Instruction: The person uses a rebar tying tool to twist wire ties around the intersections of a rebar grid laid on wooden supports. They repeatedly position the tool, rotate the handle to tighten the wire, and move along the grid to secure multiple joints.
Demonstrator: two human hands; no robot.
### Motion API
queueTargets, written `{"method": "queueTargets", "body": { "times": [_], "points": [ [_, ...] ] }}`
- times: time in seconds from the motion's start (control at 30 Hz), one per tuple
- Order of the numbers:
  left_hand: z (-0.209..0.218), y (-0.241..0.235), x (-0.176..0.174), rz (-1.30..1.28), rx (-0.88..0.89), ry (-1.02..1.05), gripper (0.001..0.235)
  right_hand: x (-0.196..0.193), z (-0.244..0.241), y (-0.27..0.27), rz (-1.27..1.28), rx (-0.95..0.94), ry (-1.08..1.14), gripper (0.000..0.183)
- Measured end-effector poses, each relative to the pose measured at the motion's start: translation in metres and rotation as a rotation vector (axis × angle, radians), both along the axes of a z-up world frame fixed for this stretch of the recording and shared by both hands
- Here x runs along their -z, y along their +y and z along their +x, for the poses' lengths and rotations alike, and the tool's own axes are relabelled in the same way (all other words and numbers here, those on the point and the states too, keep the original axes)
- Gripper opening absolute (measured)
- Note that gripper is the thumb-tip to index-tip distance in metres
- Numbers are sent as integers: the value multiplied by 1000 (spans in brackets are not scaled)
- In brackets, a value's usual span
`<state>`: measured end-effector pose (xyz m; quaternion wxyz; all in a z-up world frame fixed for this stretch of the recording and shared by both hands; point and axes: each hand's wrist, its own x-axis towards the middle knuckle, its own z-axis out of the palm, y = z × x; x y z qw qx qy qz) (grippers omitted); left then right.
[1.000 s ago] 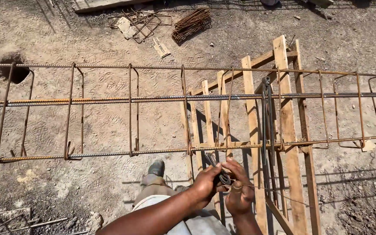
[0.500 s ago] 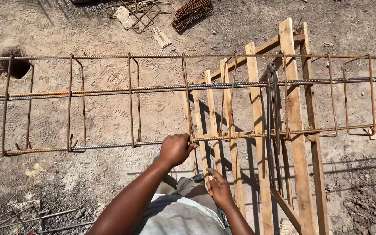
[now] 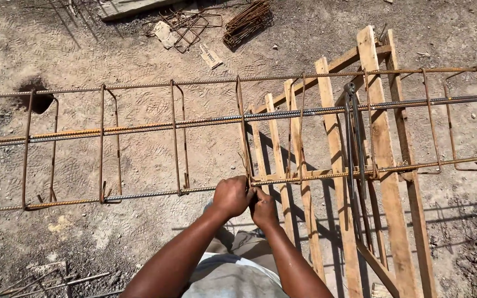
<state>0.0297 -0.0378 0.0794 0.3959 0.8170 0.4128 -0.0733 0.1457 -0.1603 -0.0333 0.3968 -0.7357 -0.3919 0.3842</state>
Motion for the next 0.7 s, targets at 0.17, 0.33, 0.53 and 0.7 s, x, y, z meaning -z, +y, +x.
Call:
{"method": "queueTargets", "body": {
  "times": [0.17, 0.33, 0.53, 0.7],
  "points": [
    [-6, 11, 2, -122, -5, -44, 38, -23, -2, 9, 175, 77, 101, 22],
    [-9, 20, -8, -207, -2, 14, 34, -6, -3, 5, 163, 99, 33, 22],
    [-7, 23, -32, -286, -13, 77, 37, -4, 4, -4, 140, 77, 18, 24],
    [1, 46, 22, -489, -221, -27, 40, 16, 17, -9, 165, 80, -21, 24]
  ]
}}
